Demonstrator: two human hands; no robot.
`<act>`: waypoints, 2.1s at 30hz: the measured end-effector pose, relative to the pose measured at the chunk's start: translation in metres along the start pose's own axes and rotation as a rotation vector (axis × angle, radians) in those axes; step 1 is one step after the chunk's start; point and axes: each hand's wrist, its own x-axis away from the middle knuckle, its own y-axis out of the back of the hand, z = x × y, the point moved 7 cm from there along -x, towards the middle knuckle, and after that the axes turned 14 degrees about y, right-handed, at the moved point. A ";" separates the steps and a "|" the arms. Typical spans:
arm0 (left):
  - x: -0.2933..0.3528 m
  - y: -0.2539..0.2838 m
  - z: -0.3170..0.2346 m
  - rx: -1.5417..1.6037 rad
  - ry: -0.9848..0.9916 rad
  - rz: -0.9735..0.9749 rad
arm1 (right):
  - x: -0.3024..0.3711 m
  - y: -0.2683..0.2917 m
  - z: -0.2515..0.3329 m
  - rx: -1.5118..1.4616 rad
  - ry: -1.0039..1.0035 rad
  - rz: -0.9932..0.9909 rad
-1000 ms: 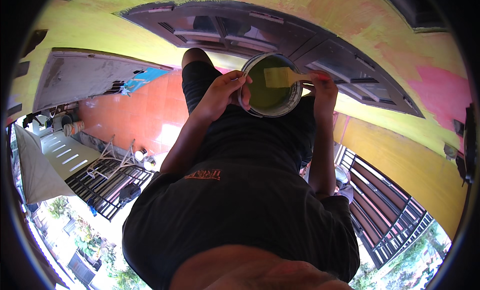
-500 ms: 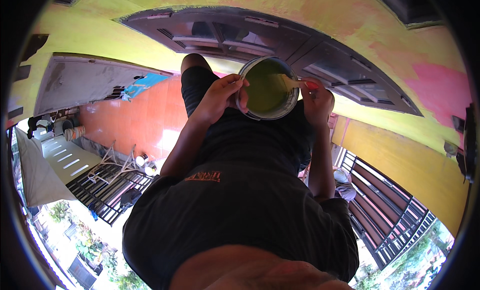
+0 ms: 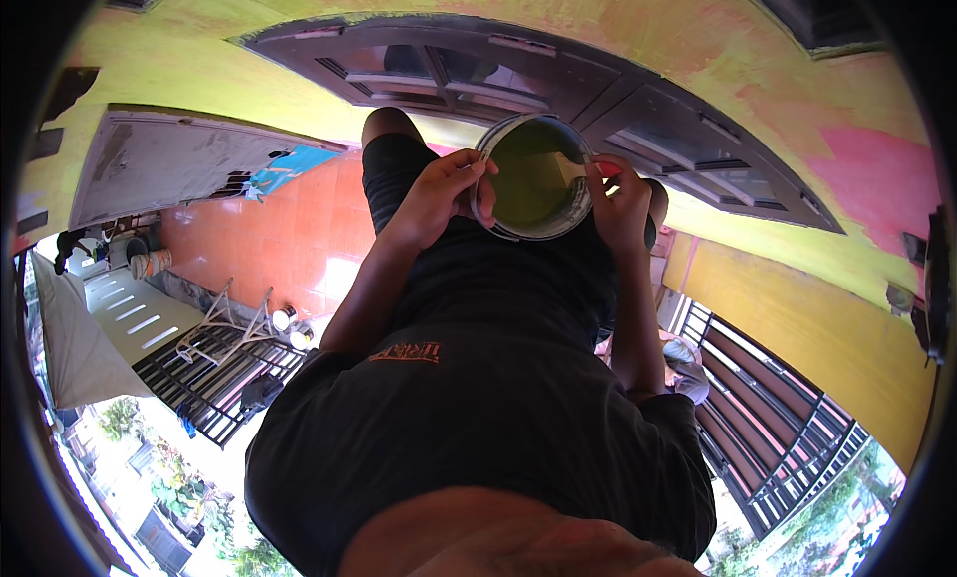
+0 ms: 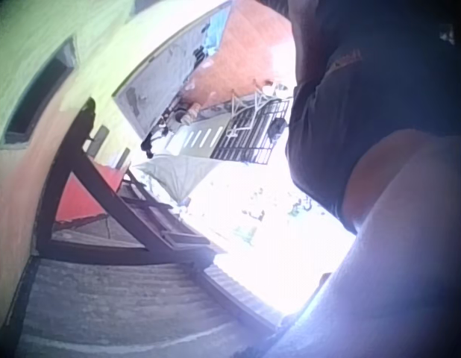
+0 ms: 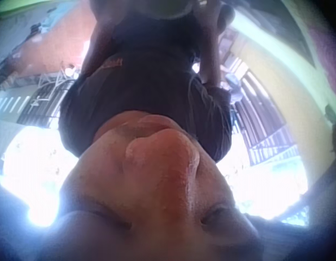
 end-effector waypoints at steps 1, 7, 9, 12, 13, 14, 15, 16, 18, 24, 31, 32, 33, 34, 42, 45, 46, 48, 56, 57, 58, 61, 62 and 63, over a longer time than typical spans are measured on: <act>0.000 0.000 0.000 -0.005 -0.005 0.001 | 0.001 0.000 -0.001 0.026 -0.018 0.000; -0.001 -0.001 -0.001 -0.011 -0.004 -0.002 | 0.014 0.011 -0.032 -0.219 -0.332 -0.179; -0.002 -0.001 -0.001 -0.003 0.006 0.003 | 0.019 0.012 -0.050 -0.450 -0.474 -0.273; -0.002 0.000 -0.001 -0.009 -0.001 0.006 | 0.024 0.013 -0.066 -0.733 -0.585 -0.354; -0.002 -0.001 -0.001 -0.010 -0.006 0.009 | 0.028 0.014 -0.070 -0.791 -0.644 -0.392; -0.002 -0.001 -0.001 -0.010 -0.010 0.012 | 0.027 0.015 -0.071 -0.846 -0.623 -0.407; -0.003 -0.001 -0.001 -0.008 -0.014 0.017 | 0.029 0.017 -0.073 -0.874 -0.643 -0.442; -0.003 0.000 -0.001 -0.013 -0.014 0.014 | 0.029 0.017 -0.074 -0.919 -0.646 -0.468; -0.002 0.000 0.000 -0.013 -0.013 0.016 | 0.030 0.016 -0.074 -0.964 -0.645 -0.477; -0.001 0.001 0.003 -0.004 -0.005 0.022 | 0.028 0.010 -0.071 -1.048 -0.615 -0.418; -0.002 -0.001 0.001 -0.017 -0.014 0.032 | 0.029 0.011 -0.073 -1.034 -0.646 -0.425; -0.001 -0.001 0.000 -0.015 -0.011 0.032 | 0.030 0.011 -0.074 -1.037 -0.663 -0.436; -0.001 -0.002 0.000 -0.014 -0.007 0.033 | 0.031 0.011 -0.076 -1.040 -0.681 -0.449; -0.001 -0.002 -0.001 -0.009 -0.010 0.034 | 0.032 0.012 -0.079 -1.036 -0.700 -0.461; -0.003 -0.003 -0.001 -0.035 -0.056 0.057 | 0.030 0.019 -0.079 -1.273 -0.690 -0.587; -0.004 -0.007 -0.003 -0.022 -0.046 0.094 | 0.011 0.053 -0.054 -1.350 -0.595 -0.584; -0.004 -0.010 -0.005 -0.037 -0.064 0.107 | 0.003 0.074 -0.043 -1.342 -0.556 -0.606; -0.007 -0.012 -0.007 -0.059 -0.027 0.094 | -0.020 0.136 -0.016 -1.244 -0.417 -0.681; -0.017 -0.014 -0.015 -0.142 -0.063 0.213 | -0.096 0.442 0.241 -0.314 0.725 -0.770; -0.018 -0.014 -0.016 -0.142 -0.054 0.225 | -0.106 0.465 0.274 -0.182 0.777 -0.792; -0.018 -0.016 -0.017 -0.137 -0.049 0.246 | -0.115 0.485 0.305 -0.038 0.819 -0.829; -0.021 -0.019 -0.018 -0.161 -0.028 0.230 | -0.146 0.505 0.383 0.337 0.963 -0.683; -0.021 -0.020 -0.018 -0.163 -0.024 0.238 | -0.152 0.503 0.396 0.476 0.980 -0.656; -0.022 -0.021 -0.019 -0.188 -0.027 0.248 | -0.158 0.498 0.397 0.500 0.963 -0.599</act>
